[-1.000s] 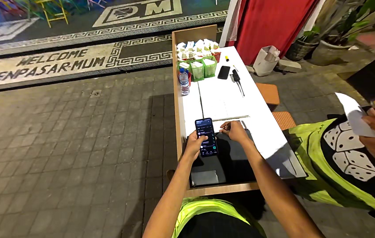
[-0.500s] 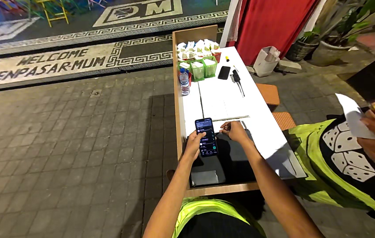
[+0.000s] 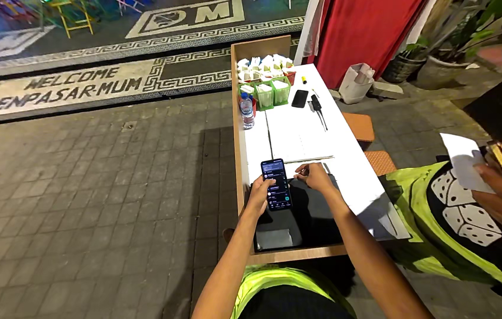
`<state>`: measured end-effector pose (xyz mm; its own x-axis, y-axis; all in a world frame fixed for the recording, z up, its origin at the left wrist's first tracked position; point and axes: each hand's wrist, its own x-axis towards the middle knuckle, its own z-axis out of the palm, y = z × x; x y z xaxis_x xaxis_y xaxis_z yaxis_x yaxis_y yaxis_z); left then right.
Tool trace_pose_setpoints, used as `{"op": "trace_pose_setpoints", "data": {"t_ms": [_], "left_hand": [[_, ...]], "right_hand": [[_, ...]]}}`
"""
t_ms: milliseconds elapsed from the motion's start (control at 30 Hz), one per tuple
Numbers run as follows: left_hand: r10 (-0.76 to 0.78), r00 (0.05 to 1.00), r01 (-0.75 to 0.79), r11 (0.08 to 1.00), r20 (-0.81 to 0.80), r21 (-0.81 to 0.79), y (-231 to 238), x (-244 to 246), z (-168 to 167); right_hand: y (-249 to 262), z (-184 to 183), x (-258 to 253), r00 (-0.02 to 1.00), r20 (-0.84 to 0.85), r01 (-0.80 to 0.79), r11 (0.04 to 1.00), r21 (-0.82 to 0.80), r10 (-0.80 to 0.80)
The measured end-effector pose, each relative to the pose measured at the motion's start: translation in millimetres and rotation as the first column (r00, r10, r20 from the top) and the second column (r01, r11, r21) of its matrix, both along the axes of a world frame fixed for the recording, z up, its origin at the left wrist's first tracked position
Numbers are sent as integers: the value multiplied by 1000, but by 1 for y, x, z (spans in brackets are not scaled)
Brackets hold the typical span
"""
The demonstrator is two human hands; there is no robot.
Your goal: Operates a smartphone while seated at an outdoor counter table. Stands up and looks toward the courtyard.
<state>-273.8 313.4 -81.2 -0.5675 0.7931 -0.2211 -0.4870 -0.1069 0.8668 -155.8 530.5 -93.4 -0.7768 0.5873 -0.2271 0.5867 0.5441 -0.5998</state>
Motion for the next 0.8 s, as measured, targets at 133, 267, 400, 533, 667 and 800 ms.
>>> {"op": "trace_pose_setpoints", "data": {"t_ms": [133,267,400,533,667,800], "left_hand": [[12,1000,-12,1000,4,-19,-1,1,3],[23,999,-22,1000,25,-16,-1,1,2],[39,998,-38,999,59,-12,-2,2,5],[34,997,-34,999,73,-6,-2,2,5],[27,997,-28,1000,72,11,-2,1,3],[30,997,-30,999,78,9,-2,2,4]], "right_hand": [[1,-1,0,1000,-3,-9,1000,8,9],[0,-1,0,1000,-6,-6,1000,11,7],[0,0,-1,1000,-4,-3,1000,11,3],[0,0,0,1000,-6,3,1000,12,-3],[-1,-1,0,1000,-6,-1,1000,10,1],[-1,0,0,1000,-4,-6,1000,10,6]]}}
